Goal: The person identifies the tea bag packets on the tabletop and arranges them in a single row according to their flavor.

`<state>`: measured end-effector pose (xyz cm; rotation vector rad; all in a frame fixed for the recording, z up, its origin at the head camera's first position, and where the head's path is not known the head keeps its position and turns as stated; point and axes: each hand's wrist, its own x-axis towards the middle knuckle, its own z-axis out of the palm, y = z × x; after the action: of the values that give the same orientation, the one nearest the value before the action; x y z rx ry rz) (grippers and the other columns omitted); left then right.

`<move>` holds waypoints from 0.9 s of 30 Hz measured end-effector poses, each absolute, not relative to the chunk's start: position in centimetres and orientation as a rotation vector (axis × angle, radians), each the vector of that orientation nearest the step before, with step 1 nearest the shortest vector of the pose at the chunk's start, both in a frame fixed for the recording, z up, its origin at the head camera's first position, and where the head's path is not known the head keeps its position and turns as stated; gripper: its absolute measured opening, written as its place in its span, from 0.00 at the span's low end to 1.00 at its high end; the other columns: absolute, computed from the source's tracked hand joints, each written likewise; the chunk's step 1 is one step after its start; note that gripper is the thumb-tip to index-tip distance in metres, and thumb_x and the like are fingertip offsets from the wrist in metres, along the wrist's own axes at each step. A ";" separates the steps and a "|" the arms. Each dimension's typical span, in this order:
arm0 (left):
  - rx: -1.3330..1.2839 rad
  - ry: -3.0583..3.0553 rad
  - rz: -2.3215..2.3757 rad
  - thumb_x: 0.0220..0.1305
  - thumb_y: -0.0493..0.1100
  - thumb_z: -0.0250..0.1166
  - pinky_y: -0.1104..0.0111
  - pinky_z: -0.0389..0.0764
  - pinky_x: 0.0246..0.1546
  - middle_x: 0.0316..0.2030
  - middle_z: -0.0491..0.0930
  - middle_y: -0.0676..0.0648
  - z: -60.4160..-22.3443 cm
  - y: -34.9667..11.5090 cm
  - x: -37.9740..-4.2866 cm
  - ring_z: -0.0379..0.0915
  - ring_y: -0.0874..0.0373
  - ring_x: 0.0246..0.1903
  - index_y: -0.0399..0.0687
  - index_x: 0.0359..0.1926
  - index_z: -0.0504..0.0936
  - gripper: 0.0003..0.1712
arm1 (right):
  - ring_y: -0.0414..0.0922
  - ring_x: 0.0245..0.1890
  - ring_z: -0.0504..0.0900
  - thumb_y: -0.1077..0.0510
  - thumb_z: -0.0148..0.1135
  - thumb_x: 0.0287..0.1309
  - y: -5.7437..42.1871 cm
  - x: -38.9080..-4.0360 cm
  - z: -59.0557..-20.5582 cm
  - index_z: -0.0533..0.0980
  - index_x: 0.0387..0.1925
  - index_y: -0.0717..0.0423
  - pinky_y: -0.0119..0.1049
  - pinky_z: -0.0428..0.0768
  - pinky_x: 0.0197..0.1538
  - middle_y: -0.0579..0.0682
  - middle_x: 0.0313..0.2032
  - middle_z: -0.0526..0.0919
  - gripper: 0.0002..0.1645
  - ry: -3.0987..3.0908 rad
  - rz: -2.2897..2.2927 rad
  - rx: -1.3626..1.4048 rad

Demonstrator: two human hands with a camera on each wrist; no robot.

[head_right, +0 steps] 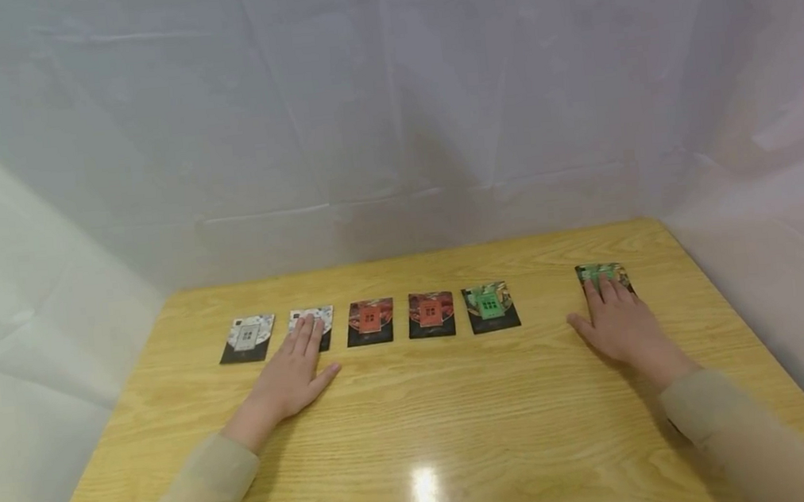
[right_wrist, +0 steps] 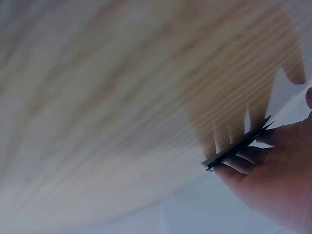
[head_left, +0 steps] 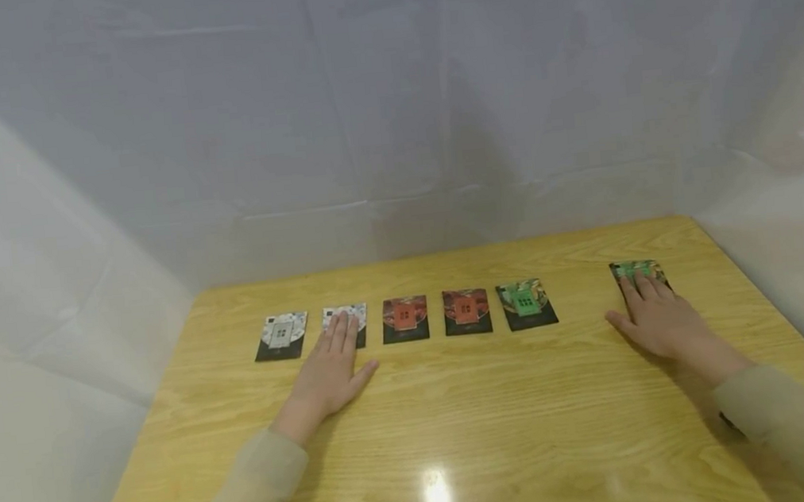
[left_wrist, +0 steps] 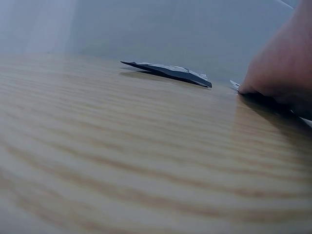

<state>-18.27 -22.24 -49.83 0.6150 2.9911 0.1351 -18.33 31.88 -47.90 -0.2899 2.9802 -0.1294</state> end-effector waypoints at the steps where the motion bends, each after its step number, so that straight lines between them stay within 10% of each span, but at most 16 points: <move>1: 0.613 2.991 0.123 0.82 0.65 0.47 0.44 0.49 0.85 0.84 0.39 0.28 -49.8 -22.2 -18.3 0.36 0.32 0.84 0.31 0.84 0.42 0.51 | 0.82 0.76 0.50 0.37 0.41 0.84 31.7 -18.3 -47.9 0.49 0.79 0.80 0.76 0.58 0.77 0.85 0.77 0.47 0.51 2.980 -0.127 -0.290; 27: 0.616 2.996 0.139 0.82 0.65 0.47 0.43 0.49 0.85 0.84 0.40 0.28 -50.2 -22.3 -18.4 0.36 0.32 0.84 0.32 0.84 0.43 0.51 | 0.77 0.78 0.54 0.37 0.46 0.82 25.9 -18.4 -47.7 0.52 0.80 0.75 0.73 0.63 0.77 0.79 0.79 0.51 0.50 2.973 -0.109 -0.345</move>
<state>-18.39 -22.29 -50.17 0.6159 2.9959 0.1388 -18.40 25.93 -47.72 -0.3447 2.9735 -0.1087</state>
